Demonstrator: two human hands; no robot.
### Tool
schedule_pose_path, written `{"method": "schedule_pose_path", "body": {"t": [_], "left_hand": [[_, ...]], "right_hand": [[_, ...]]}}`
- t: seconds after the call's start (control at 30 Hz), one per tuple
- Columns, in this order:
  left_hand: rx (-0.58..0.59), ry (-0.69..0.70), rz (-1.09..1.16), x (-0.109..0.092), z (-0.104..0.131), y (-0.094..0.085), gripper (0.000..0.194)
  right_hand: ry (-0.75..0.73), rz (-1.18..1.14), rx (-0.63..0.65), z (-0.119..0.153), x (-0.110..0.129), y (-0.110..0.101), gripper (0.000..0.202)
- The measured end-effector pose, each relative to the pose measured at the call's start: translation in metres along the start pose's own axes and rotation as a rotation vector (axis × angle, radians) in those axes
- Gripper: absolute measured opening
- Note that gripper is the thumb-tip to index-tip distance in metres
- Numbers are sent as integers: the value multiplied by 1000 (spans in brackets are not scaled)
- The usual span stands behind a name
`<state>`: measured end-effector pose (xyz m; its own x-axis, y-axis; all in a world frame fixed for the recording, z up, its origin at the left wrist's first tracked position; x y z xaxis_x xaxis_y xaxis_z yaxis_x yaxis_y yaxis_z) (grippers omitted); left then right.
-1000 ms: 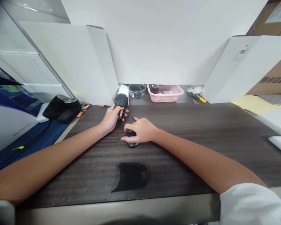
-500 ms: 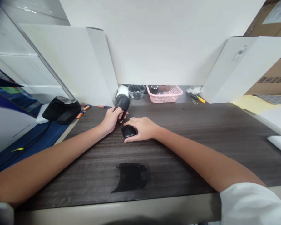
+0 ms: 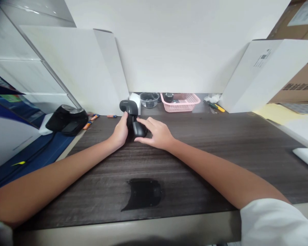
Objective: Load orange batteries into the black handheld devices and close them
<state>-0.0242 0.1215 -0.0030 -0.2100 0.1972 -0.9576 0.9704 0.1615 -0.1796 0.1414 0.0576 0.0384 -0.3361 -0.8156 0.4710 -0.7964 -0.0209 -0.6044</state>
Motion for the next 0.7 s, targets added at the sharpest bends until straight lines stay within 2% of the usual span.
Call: {"method": "schedule_pose_path", "body": {"t": [0.13,0.23,0.3,0.47,0.6,0.7], "left_hand": [[107,-87,156,-6,14,22,60],[258,-156,249,-12,26,43,63],[312,-204,275,-11,31,49,62],[333,-229,253,-3,32,48,57],[366,-177,302,-8,29,47,51],[397,-161,324,-12,28,47,48]], "right_hand": [[-9,107,-127,-2,-1,-9,78],[-30,183,-104,-4,-2,-6,82],[-38,194,-70,-4,-1,-3,83],[-74,156,28,-4,10,5,74],[-10,61,-62,-3,5,-6,62],[28,-26,-99,-3,-4,-10,62]]}}
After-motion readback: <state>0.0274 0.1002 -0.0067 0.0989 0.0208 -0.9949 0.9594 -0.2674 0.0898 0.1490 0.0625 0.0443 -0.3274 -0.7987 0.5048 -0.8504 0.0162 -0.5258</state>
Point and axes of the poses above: each hand's wrist, its own z-axis away from the middle knuckle, its own y-axis out of the palm, x = y × z, the point moved 10 cm from there along -z, towards the middle knuckle, and after that the axes turned 13 degrees about -z, right-handed, at the moved point
